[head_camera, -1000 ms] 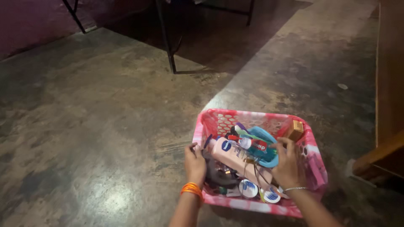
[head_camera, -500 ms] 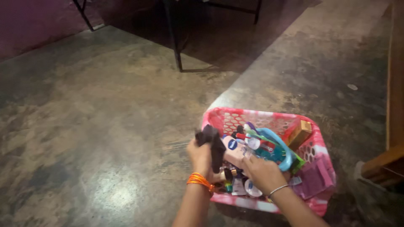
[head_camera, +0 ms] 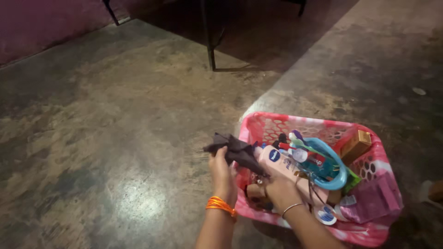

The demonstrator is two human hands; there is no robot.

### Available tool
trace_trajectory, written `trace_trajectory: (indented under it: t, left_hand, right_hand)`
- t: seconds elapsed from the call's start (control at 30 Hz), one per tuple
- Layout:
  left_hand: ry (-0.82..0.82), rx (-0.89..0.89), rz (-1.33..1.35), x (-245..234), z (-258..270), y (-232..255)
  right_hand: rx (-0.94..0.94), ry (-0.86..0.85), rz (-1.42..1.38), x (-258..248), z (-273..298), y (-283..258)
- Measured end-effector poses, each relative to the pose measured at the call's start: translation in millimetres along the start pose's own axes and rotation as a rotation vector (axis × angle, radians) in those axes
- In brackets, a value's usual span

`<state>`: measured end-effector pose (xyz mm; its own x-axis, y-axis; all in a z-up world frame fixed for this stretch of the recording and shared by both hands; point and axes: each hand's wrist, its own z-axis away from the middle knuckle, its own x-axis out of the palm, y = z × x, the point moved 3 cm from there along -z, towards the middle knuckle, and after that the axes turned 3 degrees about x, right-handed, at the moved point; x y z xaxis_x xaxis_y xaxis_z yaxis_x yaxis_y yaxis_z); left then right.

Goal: The person wipes several personal care items with a dark cloth, including a small bottle, a pink box, a tube, and a blue bottle, then places each item back into a pink plastic basket.

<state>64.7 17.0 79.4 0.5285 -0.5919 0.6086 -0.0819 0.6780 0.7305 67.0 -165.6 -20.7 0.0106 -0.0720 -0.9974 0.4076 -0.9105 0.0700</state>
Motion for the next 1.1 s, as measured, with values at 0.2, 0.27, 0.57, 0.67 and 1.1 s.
trace_trajectory:
  t: [0.2,0.27,0.57,0.67,1.1]
  left_hand:
    - [-0.191,0.382,-0.137,0.5,5.4,34.0]
    - [-0.282,0.411,-0.342,7.5,20.8,41.8]
    - [-0.718,0.743,-0.9,50.1,117.4,52.0]
    - [-0.788,0.499,-0.614,65.1,129.5,73.4]
    - [-1.155,0.435,-0.932,105.4,222.0,204.2]
  right_hand:
    - [-0.005,0.145,-0.383,-101.3,23.2,12.2]
    - [0.124,0.123,-0.389,-114.9,24.3,19.6]
    - [0.28,0.398,-0.838,-208.4,38.9,55.5]
    - [0.278,0.362,-1.046,-254.0,58.8,59.8]
    - [-0.162,0.403,-1.494,-377.4,134.9,-1.1]
